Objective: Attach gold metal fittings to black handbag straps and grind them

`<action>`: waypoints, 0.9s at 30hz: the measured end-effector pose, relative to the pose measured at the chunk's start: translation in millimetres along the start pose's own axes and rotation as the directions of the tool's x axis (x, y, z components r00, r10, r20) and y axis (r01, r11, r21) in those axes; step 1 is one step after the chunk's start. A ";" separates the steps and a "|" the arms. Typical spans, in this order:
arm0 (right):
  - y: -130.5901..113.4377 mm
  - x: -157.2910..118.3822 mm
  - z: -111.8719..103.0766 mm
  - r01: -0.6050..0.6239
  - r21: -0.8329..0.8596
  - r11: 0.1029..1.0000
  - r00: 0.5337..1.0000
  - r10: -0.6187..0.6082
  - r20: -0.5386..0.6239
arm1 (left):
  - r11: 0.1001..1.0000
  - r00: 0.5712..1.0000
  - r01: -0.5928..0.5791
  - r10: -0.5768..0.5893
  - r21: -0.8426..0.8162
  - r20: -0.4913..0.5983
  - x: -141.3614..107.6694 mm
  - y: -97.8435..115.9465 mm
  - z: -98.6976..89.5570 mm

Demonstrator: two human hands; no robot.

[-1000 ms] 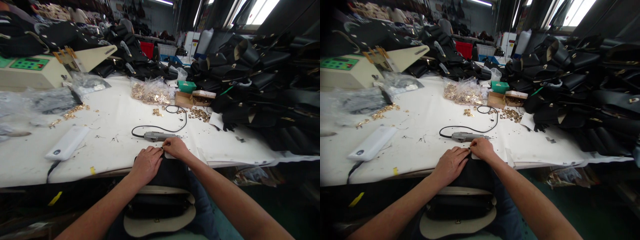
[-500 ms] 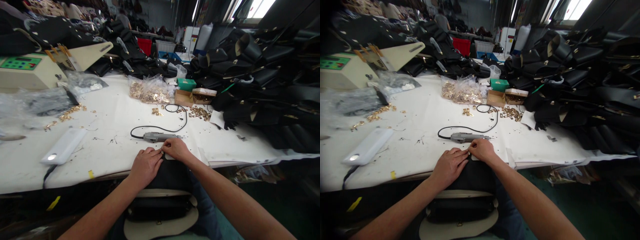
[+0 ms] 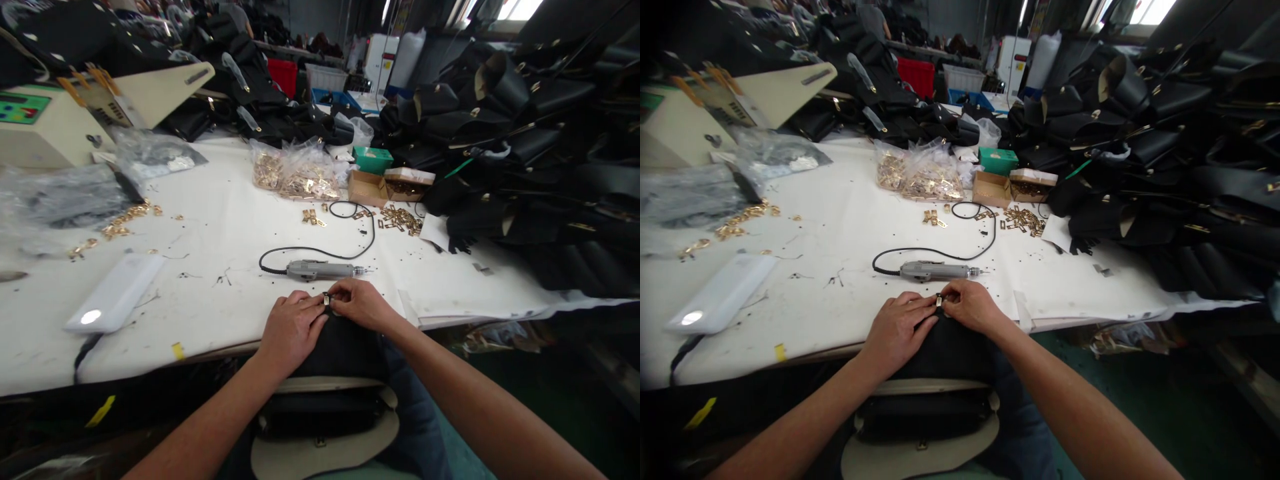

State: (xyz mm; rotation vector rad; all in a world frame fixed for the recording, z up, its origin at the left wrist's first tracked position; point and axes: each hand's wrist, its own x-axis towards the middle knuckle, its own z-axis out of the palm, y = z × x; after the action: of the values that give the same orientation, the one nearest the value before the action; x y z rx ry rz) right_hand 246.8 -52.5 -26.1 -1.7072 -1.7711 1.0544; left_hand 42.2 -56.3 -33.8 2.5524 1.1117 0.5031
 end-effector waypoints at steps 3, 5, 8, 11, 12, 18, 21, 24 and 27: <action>-1.2 -3.0 3.9 -0.002 -0.030 1.000 1.000 0.001 -0.031 | 1.000 1.000 0.001 -0.001 -0.015 -0.001 0.2 -0.8 0.2; -2.6 -2.4 5.0 -0.021 -0.040 0.999 1.000 0.021 -0.014 | 1.000 1.000 0.001 -0.001 -0.030 -0.010 0.3 -1.6 0.7; -5.0 -0.1 5.1 -0.049 -0.062 0.997 0.999 0.050 0.006 | 0.999 1.000 0.000 -0.001 -0.045 -0.018 0.2 -2.9 2.2; -7.4 2.6 4.5 -0.088 -0.098 0.991 0.996 0.090 0.009 | 0.999 1.000 -0.005 0.005 -0.040 -0.015 -0.1 -4.0 3.1; -8.3 3.7 4.1 -0.104 -0.114 0.988 0.994 0.106 0.017 | 0.999 1.000 -0.011 0.011 -0.034 -0.009 -0.2 -4.3 2.8; -13.0 10.0 0.1 -0.138 -0.200 0.970 0.986 0.153 0.061 | 0.992 0.986 -0.121 0.117 0.029 0.119 4.0 -3.5 -11.7; -12.5 11.6 -2.5 -0.132 -0.197 0.971 0.986 0.150 0.078 | 0.984 0.966 -0.170 0.157 0.045 0.207 9.5 -1.7 -22.6; -11.5 12.1 -5.2 -0.107 -0.191 0.976 0.986 0.128 0.103 | 0.980 0.953 -0.185 0.163 0.067 0.255 14.0 0.3 -29.1; -12.7 11.8 -7.2 -0.082 -0.190 0.978 0.985 0.108 0.131 | 0.979 0.951 -0.183 0.153 0.089 0.268 15.0 2.2 -30.3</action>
State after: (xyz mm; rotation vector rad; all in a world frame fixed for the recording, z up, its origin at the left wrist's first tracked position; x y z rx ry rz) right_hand 243.0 -38.7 -13.9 -1.8864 -1.9447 1.1056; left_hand 40.0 -42.3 -3.0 2.7276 0.8565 0.1388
